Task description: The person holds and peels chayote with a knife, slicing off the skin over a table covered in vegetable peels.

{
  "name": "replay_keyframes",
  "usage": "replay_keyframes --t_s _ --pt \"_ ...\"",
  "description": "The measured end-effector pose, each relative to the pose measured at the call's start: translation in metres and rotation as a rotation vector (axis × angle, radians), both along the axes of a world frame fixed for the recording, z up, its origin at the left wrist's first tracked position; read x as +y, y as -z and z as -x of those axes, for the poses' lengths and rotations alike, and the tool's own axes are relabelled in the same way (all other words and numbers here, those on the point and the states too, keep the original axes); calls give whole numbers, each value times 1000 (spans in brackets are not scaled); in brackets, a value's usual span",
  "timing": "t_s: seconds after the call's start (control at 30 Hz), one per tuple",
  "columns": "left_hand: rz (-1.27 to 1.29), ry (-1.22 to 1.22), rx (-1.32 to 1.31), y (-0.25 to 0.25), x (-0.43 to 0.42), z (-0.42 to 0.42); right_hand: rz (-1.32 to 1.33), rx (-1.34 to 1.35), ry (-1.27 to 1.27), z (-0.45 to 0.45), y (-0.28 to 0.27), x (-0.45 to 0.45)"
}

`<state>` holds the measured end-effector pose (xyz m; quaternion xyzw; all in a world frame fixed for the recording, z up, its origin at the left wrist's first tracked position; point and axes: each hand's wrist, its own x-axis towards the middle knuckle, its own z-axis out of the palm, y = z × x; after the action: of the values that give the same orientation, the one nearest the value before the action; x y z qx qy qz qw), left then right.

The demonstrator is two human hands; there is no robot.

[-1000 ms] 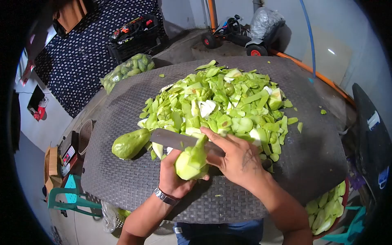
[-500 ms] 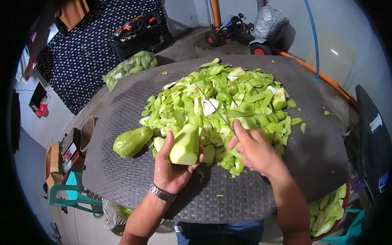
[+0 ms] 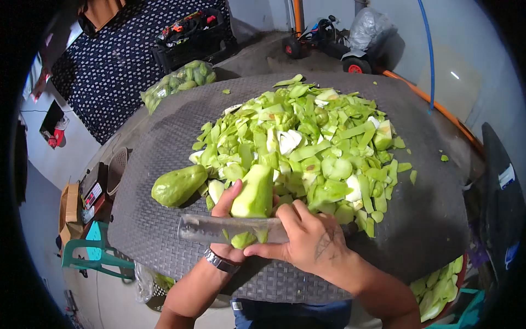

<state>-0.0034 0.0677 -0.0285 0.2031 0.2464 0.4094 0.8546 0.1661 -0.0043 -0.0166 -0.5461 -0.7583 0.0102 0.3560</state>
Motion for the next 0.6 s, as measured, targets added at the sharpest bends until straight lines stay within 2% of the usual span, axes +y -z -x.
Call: replay_keyframes --t_s 0.17,0.37,0.47,0.6 --pt "52 -15 -14 -1 -6 -8 51 17 46 0 1 1" --pt "-22 30 -93 0 -2 -9 42 -21 -45 0 -4 1" --pt "-34 23 -32 1 -2 -10 125 -36 -23 -2 -1 1" --pt "-9 -24 -37 -5 -5 -15 18 -1 -48 -4 2 5"
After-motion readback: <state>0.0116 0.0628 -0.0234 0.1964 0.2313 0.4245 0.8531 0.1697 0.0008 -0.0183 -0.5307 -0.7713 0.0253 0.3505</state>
